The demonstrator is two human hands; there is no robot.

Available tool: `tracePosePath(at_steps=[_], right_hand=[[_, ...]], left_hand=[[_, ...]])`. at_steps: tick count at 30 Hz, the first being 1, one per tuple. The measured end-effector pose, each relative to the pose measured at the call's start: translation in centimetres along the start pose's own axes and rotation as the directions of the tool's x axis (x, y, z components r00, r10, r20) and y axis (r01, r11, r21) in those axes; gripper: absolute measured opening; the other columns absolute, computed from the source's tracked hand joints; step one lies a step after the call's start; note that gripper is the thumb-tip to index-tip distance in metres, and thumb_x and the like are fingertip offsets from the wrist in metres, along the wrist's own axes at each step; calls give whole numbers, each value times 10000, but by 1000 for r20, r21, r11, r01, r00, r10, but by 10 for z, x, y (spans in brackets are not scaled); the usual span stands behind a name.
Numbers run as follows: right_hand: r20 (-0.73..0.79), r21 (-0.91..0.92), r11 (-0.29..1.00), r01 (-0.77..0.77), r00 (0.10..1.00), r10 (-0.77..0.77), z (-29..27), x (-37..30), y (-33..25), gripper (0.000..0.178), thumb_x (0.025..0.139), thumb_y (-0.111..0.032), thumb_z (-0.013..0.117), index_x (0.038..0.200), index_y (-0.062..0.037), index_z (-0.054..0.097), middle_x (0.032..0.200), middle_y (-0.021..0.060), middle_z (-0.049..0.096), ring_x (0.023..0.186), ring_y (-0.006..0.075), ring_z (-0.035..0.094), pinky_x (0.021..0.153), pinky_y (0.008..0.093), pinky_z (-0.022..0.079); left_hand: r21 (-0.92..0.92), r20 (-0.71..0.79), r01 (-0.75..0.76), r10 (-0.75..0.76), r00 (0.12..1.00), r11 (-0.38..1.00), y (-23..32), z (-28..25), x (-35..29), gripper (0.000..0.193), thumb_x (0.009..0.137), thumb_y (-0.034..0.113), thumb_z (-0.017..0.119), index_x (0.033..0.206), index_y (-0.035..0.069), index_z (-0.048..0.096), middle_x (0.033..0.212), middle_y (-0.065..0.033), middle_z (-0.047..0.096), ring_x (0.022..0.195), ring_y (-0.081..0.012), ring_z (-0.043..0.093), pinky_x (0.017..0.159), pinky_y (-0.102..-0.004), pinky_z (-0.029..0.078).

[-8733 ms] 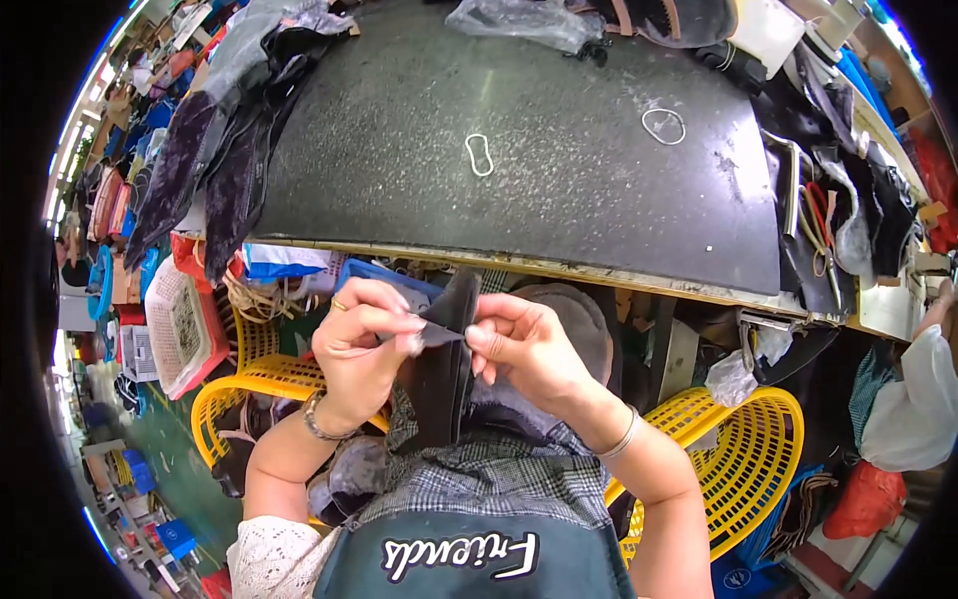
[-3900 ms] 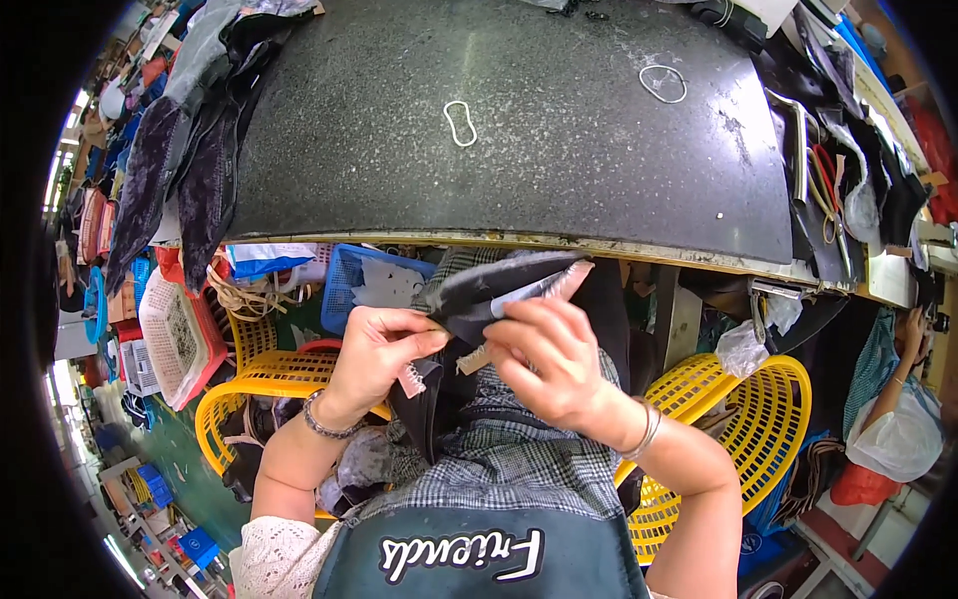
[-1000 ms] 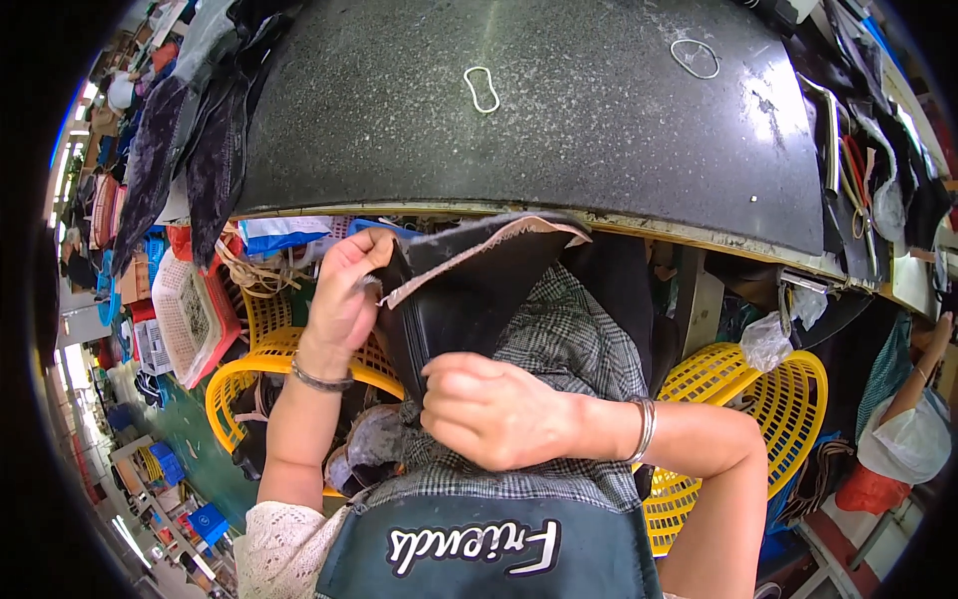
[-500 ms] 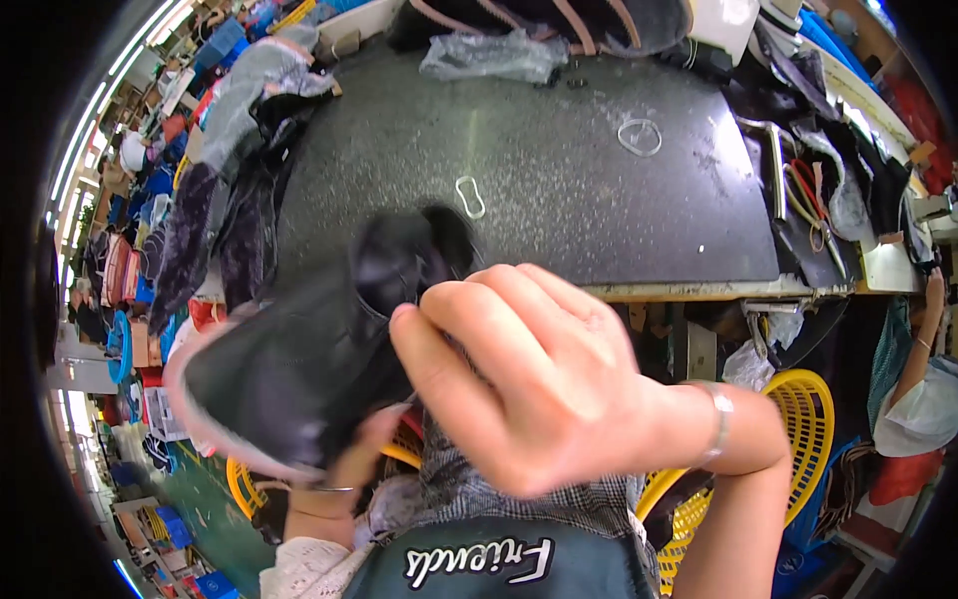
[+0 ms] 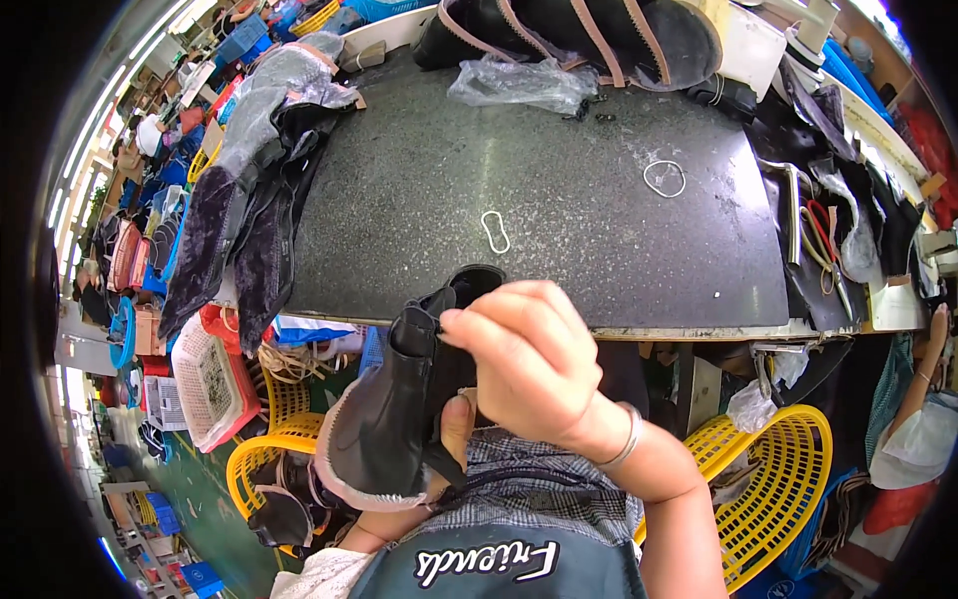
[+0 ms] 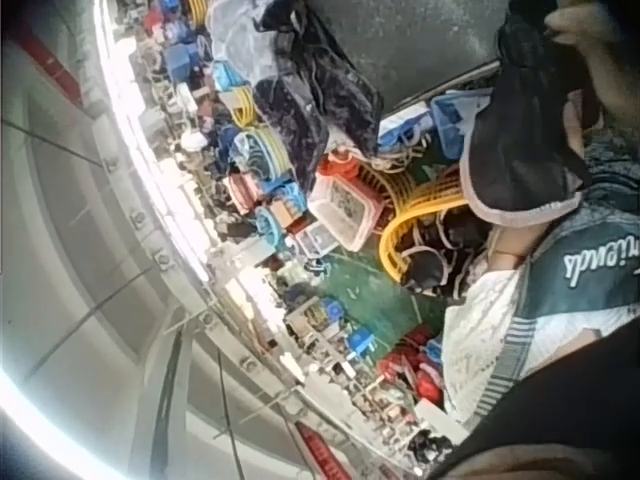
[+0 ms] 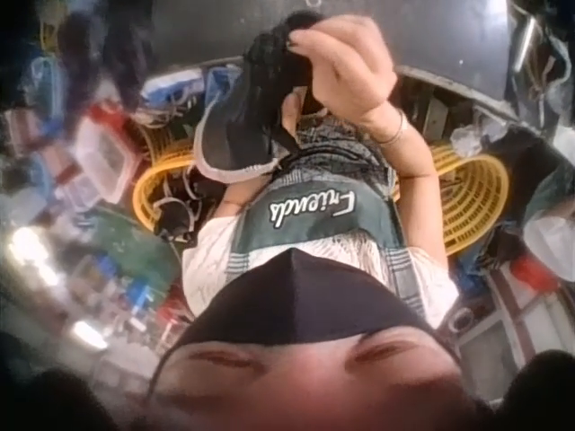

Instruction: The recorder is manually assembling and inspecting shoe components, specifically attaching linings and small parts to the upper of a boot in a factory setting.

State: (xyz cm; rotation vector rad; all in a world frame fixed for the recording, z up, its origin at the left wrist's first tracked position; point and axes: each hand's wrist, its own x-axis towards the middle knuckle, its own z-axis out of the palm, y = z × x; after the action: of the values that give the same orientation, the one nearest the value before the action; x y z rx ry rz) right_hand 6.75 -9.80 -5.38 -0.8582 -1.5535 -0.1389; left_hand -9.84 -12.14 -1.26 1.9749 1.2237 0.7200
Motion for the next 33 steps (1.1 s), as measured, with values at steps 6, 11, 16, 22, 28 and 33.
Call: tracePosePath(at_steps=[6, 11, 16, 22, 28, 33], right_hand=[[341, 126, 908, -400, 877, 339, -17, 25, -14, 655, 623, -93, 834, 1200, -12, 536, 1107, 123, 624, 1124, 339, 553, 1065, 482, 338], [472, -16, 932, -363, 819, 327, -20, 6, -4, 588, 643, -92, 826, 1165, -21, 565, 953, 58, 651, 958, 245, 622, 1062, 472, 332], [454, 13, 956, -293, 854, 255, -22, 8, -4, 396, 658, -67, 784, 1028, -57, 645, 866, 49, 595, 868, 253, 575, 955, 409, 377], [462, -11, 948, -317, 839, 286, -27, 11, -5, 360, 637, -73, 797, 974, -78, 669, 830, 37, 593, 804, 236, 556, 836, 359, 385], [445, 27, 942, -336, 847, 290, -29, 5, -2, 365, 636, -71, 801, 976, -75, 669, 818, 43, 600, 789, 251, 552, 846, 356, 387], [464, 167, 816, -553, 774, 430, -34, 13, -11, 400, 665, -183, 842, 990, -38, 661, 887, 58, 622, 871, 235, 542, 876, 367, 381]], left_hand=[[-15, -14, 55, -56, 998, 998, -2, 22, 19, 443, 864, 136, 661, 1269, 7, 535, 1066, -145, 660, 951, -289, 656, 857, -344, 509], [-164, -30, 80, -86, 996, 983, -11, 38, 15, 443, 861, 131, 667, 1267, 10, 539, 1074, -141, 659, 960, -283, 654, 864, -343, 506], [-314, -44, 89, -108, 993, 945, -26, 42, -3, 443, 857, 126, 672, 1266, 14, 543, 1082, -136, 659, 969, -277, 652, 872, -342, 502], [-482, -56, 81, -123, 991, 872, -45, 44, -16, 443, 853, 120, 678, 1264, 17, 547, 1092, -130, 657, 980, -269, 649, 881, -342, 498], [-637, -55, 64, -128, 990, 768, -61, 51, -21, 444, 849, 114, 685, 1262, 21, 552, 1101, -124, 656, 990, -262, 647, 891, -341, 493], [-461, -196, -99, 8, 980, 882, -29, 40, -17, 436, 851, 97, 685, 1264, 32, 563, 1167, -118, 633, 1068, -247, 613, 954, -353, 455]])
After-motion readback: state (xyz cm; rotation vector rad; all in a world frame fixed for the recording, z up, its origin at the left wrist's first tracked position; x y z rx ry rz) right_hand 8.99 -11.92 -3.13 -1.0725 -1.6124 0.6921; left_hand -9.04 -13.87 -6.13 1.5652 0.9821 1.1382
